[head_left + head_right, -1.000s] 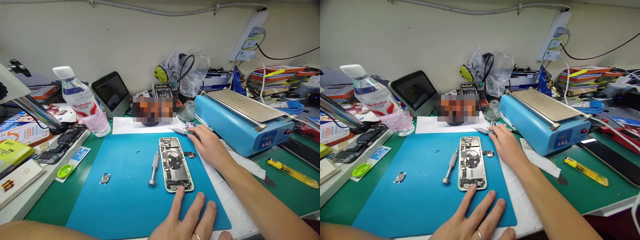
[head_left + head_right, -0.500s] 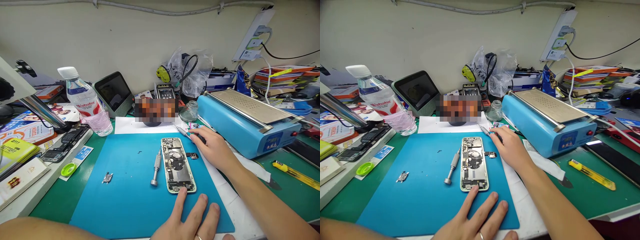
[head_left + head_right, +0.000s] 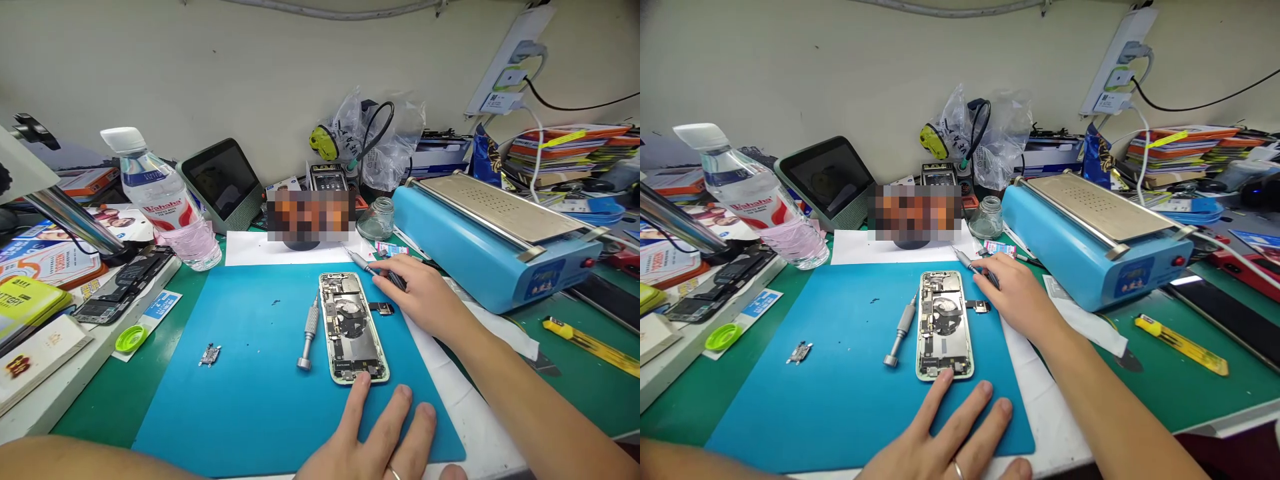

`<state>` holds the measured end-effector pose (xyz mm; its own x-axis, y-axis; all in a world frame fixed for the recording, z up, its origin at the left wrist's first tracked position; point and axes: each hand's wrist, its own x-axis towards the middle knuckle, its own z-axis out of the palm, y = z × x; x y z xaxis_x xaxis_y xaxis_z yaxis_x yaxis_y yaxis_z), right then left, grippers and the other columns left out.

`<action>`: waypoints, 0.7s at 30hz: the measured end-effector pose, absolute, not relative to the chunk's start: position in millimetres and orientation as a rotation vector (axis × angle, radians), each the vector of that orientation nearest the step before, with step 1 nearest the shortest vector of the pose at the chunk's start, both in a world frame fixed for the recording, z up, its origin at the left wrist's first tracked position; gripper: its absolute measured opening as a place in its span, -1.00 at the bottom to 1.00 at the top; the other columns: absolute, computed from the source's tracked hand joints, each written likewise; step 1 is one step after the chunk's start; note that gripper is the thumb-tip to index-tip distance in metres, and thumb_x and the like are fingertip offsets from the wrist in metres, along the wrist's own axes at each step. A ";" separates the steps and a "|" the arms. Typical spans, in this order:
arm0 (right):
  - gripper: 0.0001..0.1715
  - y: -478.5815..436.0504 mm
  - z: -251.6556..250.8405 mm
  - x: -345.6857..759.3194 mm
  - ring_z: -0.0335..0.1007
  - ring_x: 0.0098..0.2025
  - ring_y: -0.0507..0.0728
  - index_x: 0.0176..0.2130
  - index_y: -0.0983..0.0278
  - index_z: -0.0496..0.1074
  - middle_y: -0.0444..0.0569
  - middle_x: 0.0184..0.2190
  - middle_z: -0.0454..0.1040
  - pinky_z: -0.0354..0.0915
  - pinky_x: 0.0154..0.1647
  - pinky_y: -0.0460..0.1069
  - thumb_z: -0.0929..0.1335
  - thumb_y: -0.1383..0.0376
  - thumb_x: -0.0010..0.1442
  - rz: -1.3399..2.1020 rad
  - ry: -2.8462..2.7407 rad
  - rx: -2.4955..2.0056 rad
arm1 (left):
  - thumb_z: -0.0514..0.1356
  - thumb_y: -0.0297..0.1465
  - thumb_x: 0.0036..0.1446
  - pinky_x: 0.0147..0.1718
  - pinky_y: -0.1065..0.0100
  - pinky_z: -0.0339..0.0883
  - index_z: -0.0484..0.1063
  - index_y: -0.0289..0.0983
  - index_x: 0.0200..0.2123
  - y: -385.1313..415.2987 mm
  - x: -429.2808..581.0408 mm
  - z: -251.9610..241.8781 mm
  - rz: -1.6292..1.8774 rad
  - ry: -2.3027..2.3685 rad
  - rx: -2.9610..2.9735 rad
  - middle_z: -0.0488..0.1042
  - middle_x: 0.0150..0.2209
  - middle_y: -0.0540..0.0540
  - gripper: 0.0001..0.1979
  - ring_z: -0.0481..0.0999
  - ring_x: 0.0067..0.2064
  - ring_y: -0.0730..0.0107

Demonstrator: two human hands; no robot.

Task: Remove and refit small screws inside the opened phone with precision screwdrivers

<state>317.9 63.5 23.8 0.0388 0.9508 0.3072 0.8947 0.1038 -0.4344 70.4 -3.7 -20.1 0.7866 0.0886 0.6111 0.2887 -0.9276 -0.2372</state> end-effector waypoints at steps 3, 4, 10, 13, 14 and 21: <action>-0.74 63.2 23.9 318.1 0.64 0.02 0.21 0.05 0.24 0.65 0.03 -0.05 0.69 0.53 0.09 0.18 0.38 0.27 0.49 0.155 -1.885 -1.757 | 0.22 -0.08 0.54 0.21 0.11 0.44 0.56 0.33 0.17 -6.4 69.8 -22.3 -0.899 -0.285 -2.658 0.57 0.24 0.30 -0.76 0.48 0.32 0.33; -0.75 63.3 23.8 318.3 0.64 0.02 0.21 0.05 0.24 0.65 0.03 -0.05 0.69 0.53 0.10 0.19 0.37 0.28 0.49 0.158 -1.892 -1.744 | 0.21 -0.07 0.54 0.21 0.11 0.44 0.56 0.32 0.17 -7.2 69.6 -23.2 -0.904 -0.280 -2.658 0.58 0.23 0.29 -0.76 0.48 0.32 0.32; -0.75 66.8 20.2 318.0 0.64 0.04 0.18 0.06 0.25 0.62 0.02 -0.01 0.68 0.54 0.14 0.20 0.36 0.22 0.55 0.168 -1.900 -1.683 | 0.23 -0.10 0.53 0.22 0.06 0.42 0.56 0.30 0.19 -6.5 70.4 -23.4 -0.907 -0.299 -2.674 0.58 0.24 0.26 -0.75 0.48 0.33 0.28; -0.74 68.4 17.9 317.7 0.63 0.06 0.19 0.06 0.25 0.61 0.03 0.01 0.67 0.54 0.14 0.21 0.37 0.19 0.55 0.161 -1.885 -1.674 | 0.17 -0.07 0.56 0.22 0.07 0.41 0.55 0.27 0.21 -4.6 69.6 -20.3 -0.880 -0.266 -2.687 0.57 0.25 0.25 -0.73 0.48 0.33 0.28; -0.74 68.5 17.7 317.7 0.63 0.06 0.19 0.06 0.25 0.61 0.03 0.01 0.67 0.54 0.14 0.20 0.37 0.18 0.55 0.159 -1.876 -1.673 | 0.15 -0.06 0.57 0.21 0.07 0.41 0.54 0.26 0.22 -4.1 69.2 -19.5 -0.870 -0.258 -2.690 0.58 0.24 0.25 -0.72 0.48 0.32 0.29; -0.76 65.8 27.2 315.6 0.61 0.06 0.27 -0.07 0.21 0.63 0.06 -0.04 0.69 0.47 0.15 0.23 0.34 0.25 0.49 0.130 -1.754 -1.696 | 0.11 -0.07 0.60 0.19 0.08 0.36 0.56 0.17 0.21 -1.3 70.5 -19.0 -0.924 -0.235 -2.722 0.60 0.21 0.22 -0.71 0.51 0.26 0.31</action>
